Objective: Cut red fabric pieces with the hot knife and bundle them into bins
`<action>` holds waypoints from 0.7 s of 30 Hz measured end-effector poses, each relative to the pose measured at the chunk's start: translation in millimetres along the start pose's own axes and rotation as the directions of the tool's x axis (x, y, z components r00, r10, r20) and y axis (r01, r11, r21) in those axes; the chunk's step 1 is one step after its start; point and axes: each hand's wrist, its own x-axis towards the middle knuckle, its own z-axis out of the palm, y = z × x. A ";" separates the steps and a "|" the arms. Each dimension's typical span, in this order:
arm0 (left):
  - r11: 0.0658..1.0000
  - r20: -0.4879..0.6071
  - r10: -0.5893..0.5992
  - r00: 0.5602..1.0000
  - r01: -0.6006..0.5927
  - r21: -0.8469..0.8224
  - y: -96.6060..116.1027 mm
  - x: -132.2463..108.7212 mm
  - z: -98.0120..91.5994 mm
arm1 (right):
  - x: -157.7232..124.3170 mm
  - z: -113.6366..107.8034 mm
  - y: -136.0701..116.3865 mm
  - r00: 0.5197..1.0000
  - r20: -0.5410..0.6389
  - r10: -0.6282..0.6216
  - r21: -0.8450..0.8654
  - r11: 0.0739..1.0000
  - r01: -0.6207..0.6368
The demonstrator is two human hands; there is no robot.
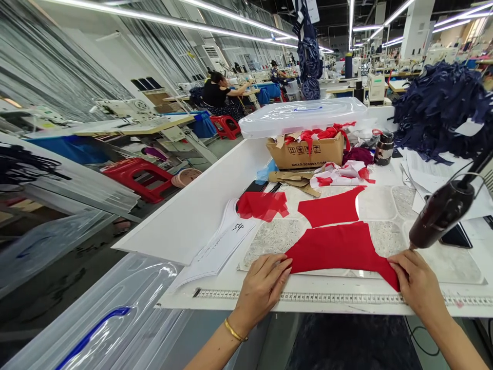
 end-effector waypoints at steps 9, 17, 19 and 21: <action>0.999 0.029 0.007 1.000 -0.006 -0.039 13.0 12.5 5.5 | -4.3 -11.6 25.9 0.995 0.049 0.086 -0.053 0.995 -0.083; 0.997 0.015 -0.003 1.000 0.004 -0.074 13.4 8.0 4.9 | 5.5 -14.0 3.3 0.997 -0.063 -0.052 -0.101 0.994 0.046; 0.995 0.028 -0.005 1.000 0.008 -0.101 12.3 8.6 3.9 | 10.6 -8.4 -6.6 0.995 -0.047 -0.085 -0.037 0.996 0.083; 0.991 0.026 -0.010 1.000 0.013 -0.133 10.3 11.8 2.4 | 19.2 0.5 -18.9 0.990 -0.017 -0.138 0.042 0.989 0.139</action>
